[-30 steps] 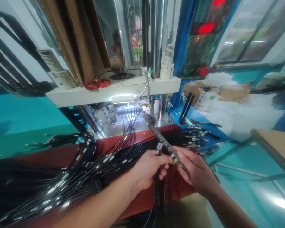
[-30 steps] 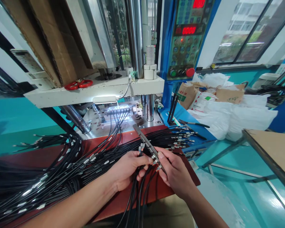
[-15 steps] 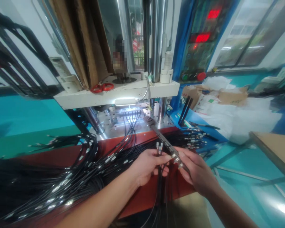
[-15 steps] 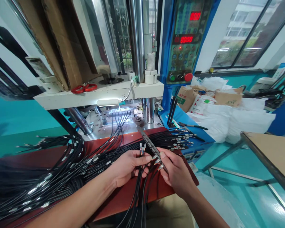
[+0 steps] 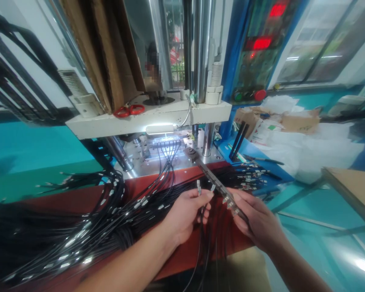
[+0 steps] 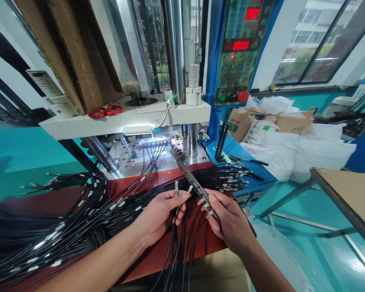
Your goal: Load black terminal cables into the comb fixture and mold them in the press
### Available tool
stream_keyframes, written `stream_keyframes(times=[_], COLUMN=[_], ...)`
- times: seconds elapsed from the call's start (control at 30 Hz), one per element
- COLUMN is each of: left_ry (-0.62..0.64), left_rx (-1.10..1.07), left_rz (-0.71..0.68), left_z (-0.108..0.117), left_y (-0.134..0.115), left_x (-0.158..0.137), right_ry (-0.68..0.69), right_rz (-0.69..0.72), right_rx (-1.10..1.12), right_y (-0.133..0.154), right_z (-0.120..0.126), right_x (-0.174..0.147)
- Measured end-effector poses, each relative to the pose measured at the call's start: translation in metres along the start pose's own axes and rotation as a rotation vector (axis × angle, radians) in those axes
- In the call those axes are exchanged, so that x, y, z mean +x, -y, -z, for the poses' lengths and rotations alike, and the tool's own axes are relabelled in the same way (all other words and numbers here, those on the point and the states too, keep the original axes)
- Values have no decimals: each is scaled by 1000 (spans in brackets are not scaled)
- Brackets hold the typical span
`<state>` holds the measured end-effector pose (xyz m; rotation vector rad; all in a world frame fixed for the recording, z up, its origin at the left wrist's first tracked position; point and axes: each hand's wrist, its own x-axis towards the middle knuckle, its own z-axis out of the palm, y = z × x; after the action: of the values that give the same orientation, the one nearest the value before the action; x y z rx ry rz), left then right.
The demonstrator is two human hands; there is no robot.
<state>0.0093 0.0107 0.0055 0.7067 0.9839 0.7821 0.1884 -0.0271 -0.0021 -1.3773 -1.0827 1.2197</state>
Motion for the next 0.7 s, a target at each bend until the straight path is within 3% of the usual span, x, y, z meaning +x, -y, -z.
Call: stream_keyframes(times=[0.27, 0.53, 0.7], left_ry=[-33, -36, -26], left_rx=[112, 232, 238], left_rz=[-2, -20, -17], left_z=[-5, -7, -6], left_y=[1, 3, 4], left_x=[3, 4, 4], right_ry=[-35, 147, 99], right_rz=[141, 652, 610], right_rx=[-124, -616, -649], right_y=[4, -10, -13], right_z=[-1, 19, 19], right_x=[0, 9, 9])
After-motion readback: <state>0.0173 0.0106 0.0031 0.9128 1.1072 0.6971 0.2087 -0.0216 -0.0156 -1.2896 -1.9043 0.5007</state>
